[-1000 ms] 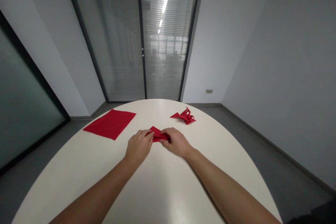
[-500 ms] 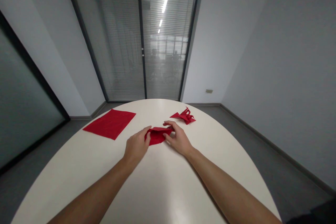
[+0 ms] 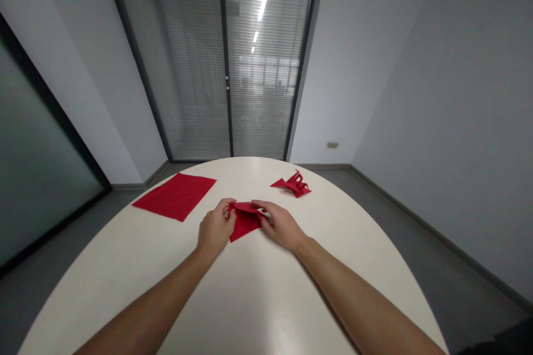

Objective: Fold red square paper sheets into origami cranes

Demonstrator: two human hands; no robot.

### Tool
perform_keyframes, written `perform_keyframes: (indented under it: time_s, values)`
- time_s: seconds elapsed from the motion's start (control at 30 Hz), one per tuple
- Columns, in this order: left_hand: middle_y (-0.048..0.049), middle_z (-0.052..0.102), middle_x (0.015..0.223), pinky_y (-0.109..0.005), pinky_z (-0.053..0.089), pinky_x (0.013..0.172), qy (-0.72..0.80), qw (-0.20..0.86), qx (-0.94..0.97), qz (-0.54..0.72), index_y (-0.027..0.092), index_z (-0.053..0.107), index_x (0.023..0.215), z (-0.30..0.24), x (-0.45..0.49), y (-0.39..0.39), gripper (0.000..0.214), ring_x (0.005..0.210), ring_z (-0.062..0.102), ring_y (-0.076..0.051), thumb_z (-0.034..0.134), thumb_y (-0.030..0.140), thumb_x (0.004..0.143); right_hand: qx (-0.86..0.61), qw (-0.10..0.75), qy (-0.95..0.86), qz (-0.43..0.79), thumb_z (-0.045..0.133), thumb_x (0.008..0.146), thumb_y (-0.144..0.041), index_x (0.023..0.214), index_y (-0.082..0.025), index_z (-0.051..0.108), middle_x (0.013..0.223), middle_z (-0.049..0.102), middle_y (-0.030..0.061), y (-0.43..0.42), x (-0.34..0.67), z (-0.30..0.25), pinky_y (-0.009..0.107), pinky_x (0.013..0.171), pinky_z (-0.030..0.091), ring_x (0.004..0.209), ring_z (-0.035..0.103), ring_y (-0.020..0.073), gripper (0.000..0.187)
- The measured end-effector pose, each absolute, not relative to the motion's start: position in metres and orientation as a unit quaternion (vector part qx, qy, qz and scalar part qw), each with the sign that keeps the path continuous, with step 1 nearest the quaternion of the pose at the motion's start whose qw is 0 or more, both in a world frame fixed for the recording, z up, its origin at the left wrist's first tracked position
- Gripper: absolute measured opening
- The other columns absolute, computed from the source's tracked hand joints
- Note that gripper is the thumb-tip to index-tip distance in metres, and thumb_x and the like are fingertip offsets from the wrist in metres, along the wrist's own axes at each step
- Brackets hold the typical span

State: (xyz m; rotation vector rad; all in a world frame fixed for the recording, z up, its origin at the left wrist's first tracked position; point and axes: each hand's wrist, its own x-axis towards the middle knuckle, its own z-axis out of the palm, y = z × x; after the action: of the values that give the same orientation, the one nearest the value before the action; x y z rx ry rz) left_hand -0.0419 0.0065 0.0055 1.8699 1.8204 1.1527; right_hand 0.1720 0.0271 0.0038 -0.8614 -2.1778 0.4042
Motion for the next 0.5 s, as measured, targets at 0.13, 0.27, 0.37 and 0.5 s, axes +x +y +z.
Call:
perform_keyframes:
  time_s: [0.13, 0.27, 0.37, 0.5]
  values:
    - [-0.0017, 0.078, 0.097, -0.028, 0.052, 0.075, 0.653, 0.141, 0.652, 0.359, 0.027, 0.067, 0.109, 0.006, -0.042, 0.007, 0.024, 0.087, 0.073, -0.020, 0.056, 0.022, 0.088, -0.324, 0.357, -0.865, 0.139, 0.047, 0.082, 0.000, 0.137, -0.023, 0.055, 0.132, 0.066, 0.0077, 0.028, 0.173, 0.004, 0.040, 0.104, 0.050, 0.118, 0.063, 0.0212, 0.060]
    - [-0.0040, 0.077, 0.096, -0.031, 0.053, 0.085, 0.615, 0.132, 0.688, 0.362, 0.022, 0.070, 0.105, -0.001, -0.043, 0.012, 0.026, 0.090, 0.072, -0.021, 0.051, 0.016, 0.088, -0.327, 0.337, -0.871, 0.141, 0.048, 0.081, 0.000, 0.134, -0.020, 0.059, 0.128, 0.068, 0.0090, 0.028, 0.175, 0.005, 0.039, 0.103, 0.050, 0.115, 0.064, 0.0217, 0.058]
    - [-0.0069, 0.077, 0.108, -0.037, 0.050, 0.099, 0.591, 0.107, 0.704, 0.380, 0.019, 0.072, 0.102, -0.005, -0.044, 0.015, 0.029, 0.104, 0.070, -0.023, 0.047, 0.012, 0.088, -0.336, 0.317, -0.875, 0.144, 0.048, 0.080, 0.000, 0.133, -0.020, 0.060, 0.125, 0.069, 0.0088, 0.028, 0.174, 0.005, 0.038, 0.101, 0.051, 0.113, 0.065, 0.0217, 0.058]
    - [-0.0088, 0.071, 0.126, -0.042, 0.047, 0.108, 0.555, 0.102, 0.716, 0.411, 0.018, 0.070, 0.109, -0.005, -0.042, 0.013, 0.032, 0.118, 0.065, -0.023, 0.043, 0.017, 0.093, -0.342, 0.299, -0.878, 0.148, 0.051, 0.080, -0.003, 0.133, -0.021, 0.060, 0.127, 0.068, 0.0088, 0.026, 0.173, 0.005, 0.039, 0.102, 0.049, 0.115, 0.064, 0.0229, 0.057]
